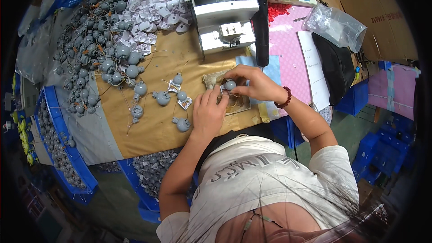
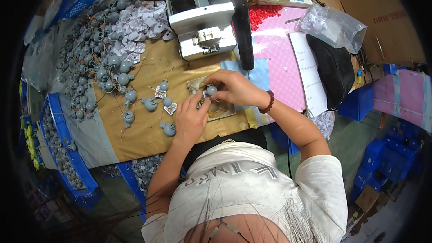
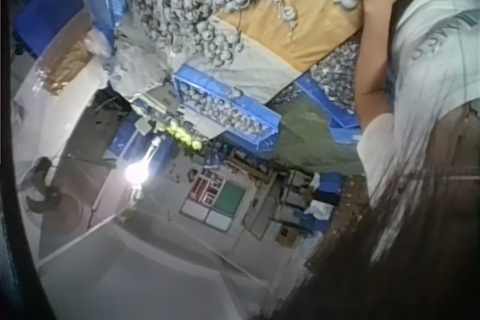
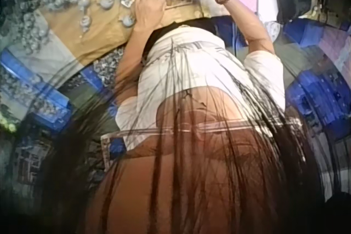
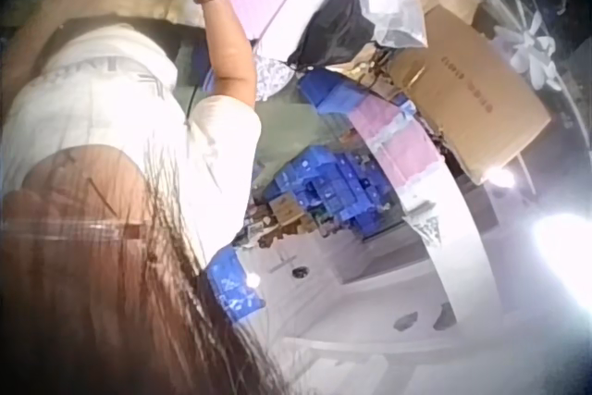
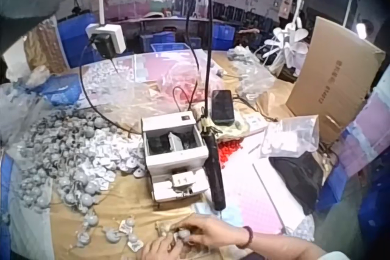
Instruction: Assembling small plastic and metal components using an electric screwdriver at a factory workbench.
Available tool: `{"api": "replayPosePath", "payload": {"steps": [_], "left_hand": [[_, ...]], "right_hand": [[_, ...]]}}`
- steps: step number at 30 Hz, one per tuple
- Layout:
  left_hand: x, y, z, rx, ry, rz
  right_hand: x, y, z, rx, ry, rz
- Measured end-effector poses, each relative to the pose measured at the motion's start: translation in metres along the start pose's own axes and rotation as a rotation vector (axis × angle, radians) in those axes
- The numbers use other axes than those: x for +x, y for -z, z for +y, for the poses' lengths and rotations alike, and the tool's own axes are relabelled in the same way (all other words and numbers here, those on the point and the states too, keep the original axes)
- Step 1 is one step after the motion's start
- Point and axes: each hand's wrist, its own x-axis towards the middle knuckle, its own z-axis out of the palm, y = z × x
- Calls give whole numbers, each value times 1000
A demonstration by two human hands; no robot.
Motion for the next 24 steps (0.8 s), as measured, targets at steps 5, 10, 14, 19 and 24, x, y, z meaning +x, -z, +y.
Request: {"api": "replayPosePath", "payload": {"steps": [5, 10, 14, 19, 24], "left_hand": [[2, 0, -2, -25, -6, 9], [11, -6, 2, -63, 108, 64], [30, -3, 12, -60, 194, 82], [29, -10, 10, -17, 177, 107], [27, -14, 8, -7, 150, 133]], "right_hand": [[3, -9, -2, -583, 191, 66], [2, -21, 4, -567, 164, 191], [-3, -24, 14, -525, 209, 259], [17, 26, 5, -601, 396, 1065], [40, 78, 27, 60, 5, 704]]}}
